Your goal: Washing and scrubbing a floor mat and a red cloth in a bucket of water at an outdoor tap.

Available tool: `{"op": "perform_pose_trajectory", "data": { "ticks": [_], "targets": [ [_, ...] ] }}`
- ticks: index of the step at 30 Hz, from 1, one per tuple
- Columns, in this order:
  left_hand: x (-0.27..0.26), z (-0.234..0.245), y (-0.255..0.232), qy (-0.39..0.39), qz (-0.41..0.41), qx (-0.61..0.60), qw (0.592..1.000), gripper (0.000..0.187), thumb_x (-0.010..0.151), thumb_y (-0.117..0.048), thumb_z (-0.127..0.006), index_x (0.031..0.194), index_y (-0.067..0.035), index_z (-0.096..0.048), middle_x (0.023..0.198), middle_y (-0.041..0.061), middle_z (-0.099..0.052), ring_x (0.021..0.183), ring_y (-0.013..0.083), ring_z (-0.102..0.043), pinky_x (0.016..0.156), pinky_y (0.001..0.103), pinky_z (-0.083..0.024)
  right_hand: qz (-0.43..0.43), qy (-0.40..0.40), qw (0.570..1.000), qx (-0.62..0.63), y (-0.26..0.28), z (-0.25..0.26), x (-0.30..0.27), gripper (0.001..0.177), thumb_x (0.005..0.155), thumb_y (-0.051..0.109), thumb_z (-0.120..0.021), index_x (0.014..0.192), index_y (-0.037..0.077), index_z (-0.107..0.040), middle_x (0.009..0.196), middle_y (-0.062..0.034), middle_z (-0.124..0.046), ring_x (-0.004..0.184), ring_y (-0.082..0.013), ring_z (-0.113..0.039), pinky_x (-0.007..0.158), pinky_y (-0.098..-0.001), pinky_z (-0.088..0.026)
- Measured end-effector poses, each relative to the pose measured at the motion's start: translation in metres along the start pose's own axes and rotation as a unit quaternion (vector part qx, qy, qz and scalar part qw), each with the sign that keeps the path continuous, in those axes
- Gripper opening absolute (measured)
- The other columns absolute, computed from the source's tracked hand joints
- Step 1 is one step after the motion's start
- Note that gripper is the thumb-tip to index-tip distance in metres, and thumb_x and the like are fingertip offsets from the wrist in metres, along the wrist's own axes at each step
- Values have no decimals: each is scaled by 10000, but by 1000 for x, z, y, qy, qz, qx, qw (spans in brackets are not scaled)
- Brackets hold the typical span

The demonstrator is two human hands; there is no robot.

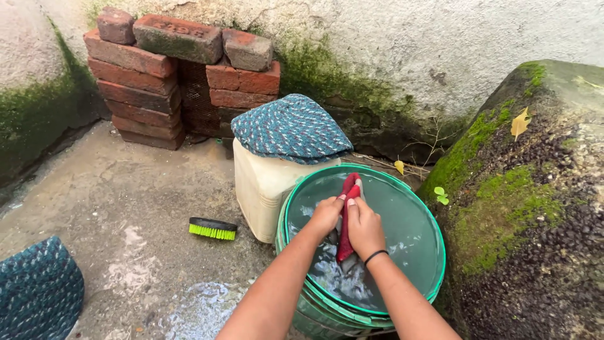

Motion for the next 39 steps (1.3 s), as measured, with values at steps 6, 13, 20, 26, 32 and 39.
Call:
{"op": "perform_pose_trajectory", "data": {
  "ticks": [6, 13, 20, 26, 32, 39],
  "targets": [
    [4, -12, 15, 51, 3, -35, 998, 444, 1006, -399, -530, 1051, -6, -732, 981, 122, -761, 881, 210, -663, 852, 358, -494, -31, -15, 998, -44, -40, -7, 8, 385, 1032, 389, -432, 999, 70, -644, 932, -277, -696, 912, -528, -631, 765, -610, -467],
    [0, -23, 19, 60, -7, -30, 998, 485, 1030, -432, -523, 1027, 4, -736, 962, 107, -755, 870, 205, -653, 843, 362, -504, -59, -24, 998, 10, -58, -2, 4, 347, 984, 367, -508, 1051, 62, -660, 956, -268, -714, 945, -487, -667, 793, -537, -510],
    [-17, 8, -5, -41, 65, -94, 993, 477, 1023, -425, -515, 1036, -4, -741, 969, 137, -744, 858, 230, -639, 813, 406, -501, 3, -18, 997, 73, -9, 2, -20, 371, 897, 288, -643, 1170, 38, -651, 945, -242, -736, 896, -384, -740, 771, -444, -555],
    [6, -11, 19, -16, -23, 27, 999, 571, 1028, -497, -436, 1008, -3, -722, 999, 209, -747, 950, 355, -689, 870, 440, -505, 31, -91, 994, 45, -37, 4, -2, 320, 923, 257, -658, 1154, 39, -696, 1015, -226, -751, 944, -384, -740, 825, -431, -564],
    [-5, -15, 8, 5, -34, 143, 989, 602, 1029, -515, -392, 989, -10, -718, 999, 280, -718, 1023, 477, -658, 901, 515, -485, -92, -74, 993, 27, -34, 3, -8, 310, 928, 278, -627, 1152, 69, -669, 938, -219, -750, 900, -399, -740, 776, -458, -559],
    [-3, 0, -15, -31, -47, 81, 995, 569, 1041, -474, -385, 986, -9, -709, 995, 277, -725, 990, 470, -681, 881, 508, -499, 19, -72, 996, 42, -1, 0, -3, 302, 945, 288, -614, 1147, 66, -643, 896, -232, -728, 846, -404, -737, 716, -457, -560]
  ]
}}
Point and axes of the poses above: each hand's wrist, its own x-axis towards the middle knuckle, its own z-axis out of the back of the hand, y = z × x, the point moved 6 cm from there along x, towards the middle knuckle
